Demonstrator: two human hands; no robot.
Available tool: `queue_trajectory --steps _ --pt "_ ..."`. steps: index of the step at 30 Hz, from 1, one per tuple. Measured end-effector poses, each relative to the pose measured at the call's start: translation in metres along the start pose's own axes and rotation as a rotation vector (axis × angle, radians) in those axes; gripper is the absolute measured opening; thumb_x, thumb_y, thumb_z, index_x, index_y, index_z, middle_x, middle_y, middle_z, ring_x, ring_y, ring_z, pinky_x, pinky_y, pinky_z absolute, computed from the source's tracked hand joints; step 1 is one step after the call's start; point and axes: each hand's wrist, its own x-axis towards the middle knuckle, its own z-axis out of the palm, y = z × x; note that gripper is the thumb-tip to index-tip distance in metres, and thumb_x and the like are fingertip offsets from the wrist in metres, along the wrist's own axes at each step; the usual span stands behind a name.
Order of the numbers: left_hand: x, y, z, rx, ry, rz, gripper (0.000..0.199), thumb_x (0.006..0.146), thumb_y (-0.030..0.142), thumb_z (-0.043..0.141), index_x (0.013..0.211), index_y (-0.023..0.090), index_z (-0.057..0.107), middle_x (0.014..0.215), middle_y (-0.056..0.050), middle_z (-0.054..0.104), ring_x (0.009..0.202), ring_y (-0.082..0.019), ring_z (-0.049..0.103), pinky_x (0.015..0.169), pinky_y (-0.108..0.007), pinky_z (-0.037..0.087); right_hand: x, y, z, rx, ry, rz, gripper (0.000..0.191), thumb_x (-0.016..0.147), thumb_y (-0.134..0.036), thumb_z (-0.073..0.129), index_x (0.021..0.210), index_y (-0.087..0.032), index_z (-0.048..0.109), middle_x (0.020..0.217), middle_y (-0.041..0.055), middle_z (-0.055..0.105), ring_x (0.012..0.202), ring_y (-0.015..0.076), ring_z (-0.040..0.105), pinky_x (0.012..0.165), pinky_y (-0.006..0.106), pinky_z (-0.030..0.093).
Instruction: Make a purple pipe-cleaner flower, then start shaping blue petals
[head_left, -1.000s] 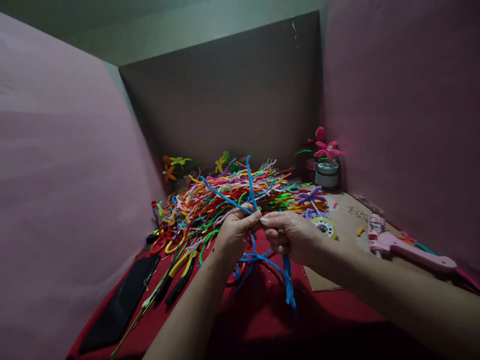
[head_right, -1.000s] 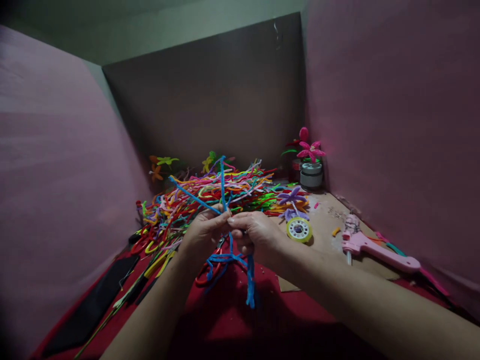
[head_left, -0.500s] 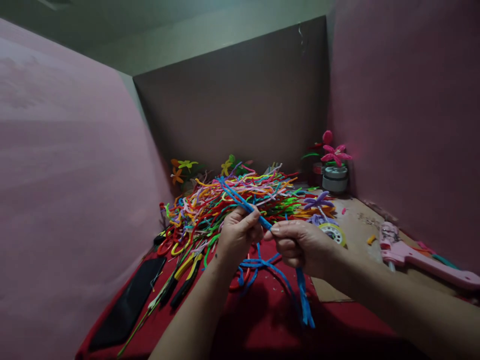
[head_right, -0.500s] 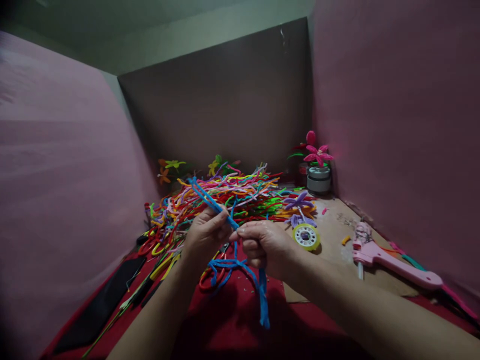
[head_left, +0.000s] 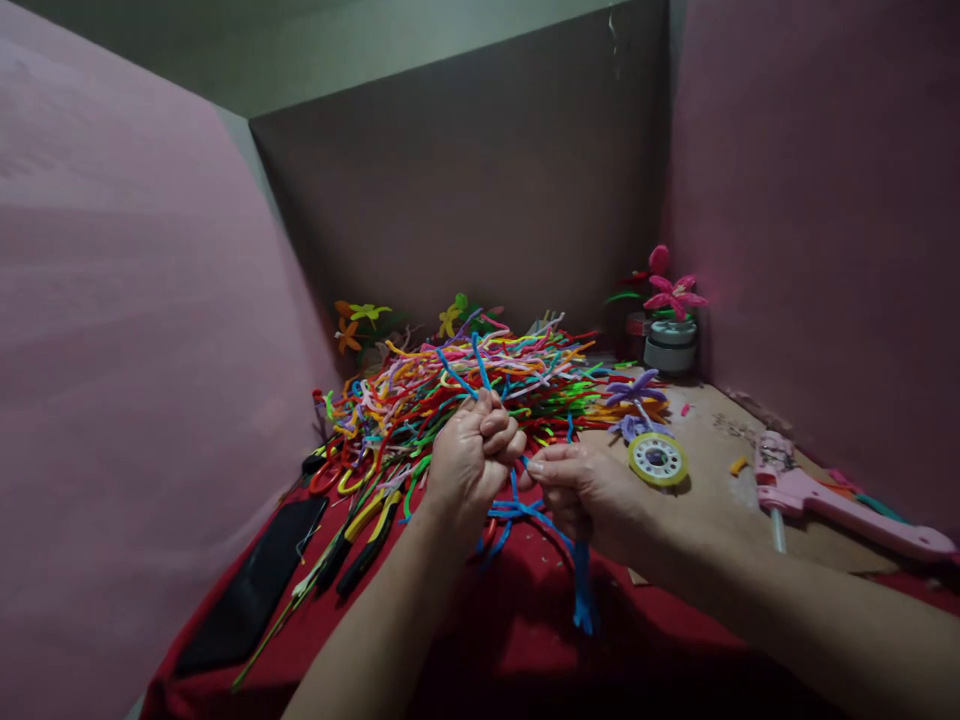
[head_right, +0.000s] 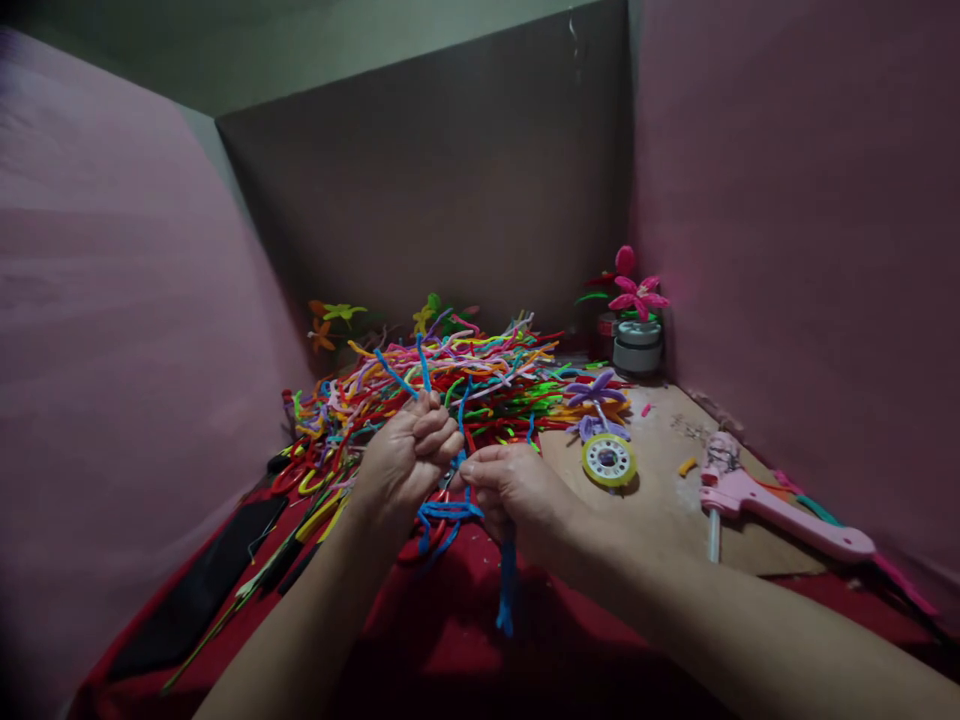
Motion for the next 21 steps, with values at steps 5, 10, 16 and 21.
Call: queue_trajectory --steps 5,10,16,21 --pt "-0.003 -0.002 0.001 -0.014 -0.004 -0.004 0.019 0.081 0.025 0.055 0.069 0.013 0.047 0.042 0.010 0.025 0.032 -0.001 0.019 0.034 -0.015 0.015 -0.005 0.009 0.007 -0.004 0.069 -0.005 0.008 0.069 -0.020 0.055 0.065 -0.014 0.056 0.036 -0.0105 0.026 0.031 0.0027 0.016 0.032 0.018 0.012" --pt "-0.005 0.002 0.004 -0.011 -0.020 0.031 0.018 0.082 0.025 0.054 0.070 0.013 0.048 0.043 0.010 0.027 0.032 -0.001 0.021 0.035 -0.015 0.016 -0.009 0.005 0.008 0.126 -0.013 0.063 0.008 0.070 -0.022 0.057 0.070 -0.014 0.055 0.038 -0.0116 0.024 0.033 0.0021 0.012 0.034 0.018 0.011" --pt "0.007 0.014 0.010 -0.004 -0.004 0.079 0.020 0.085 0.026 0.049 0.070 0.014 0.046 0.045 0.009 0.030 0.033 -0.002 0.025 0.035 -0.015 0.019 -0.006 0.003 -0.001 0.123 -0.111 0.051 0.014 0.076 -0.025 0.054 0.081 -0.013 0.059 0.040 -0.0085 0.034 0.035 0.0031 0.017 0.036 0.019 0.013" --pt "0.014 0.023 0.007 -0.010 0.081 0.112 0.023 0.087 0.026 0.045 0.067 0.013 0.045 0.043 0.009 0.027 0.031 -0.002 0.023 0.033 -0.015 0.017 -0.016 0.013 -0.011 0.032 -0.078 0.085 0.018 0.079 -0.029 0.053 0.083 -0.013 0.060 0.038 -0.0075 0.038 0.031 0.0031 0.017 0.033 0.019 0.013"
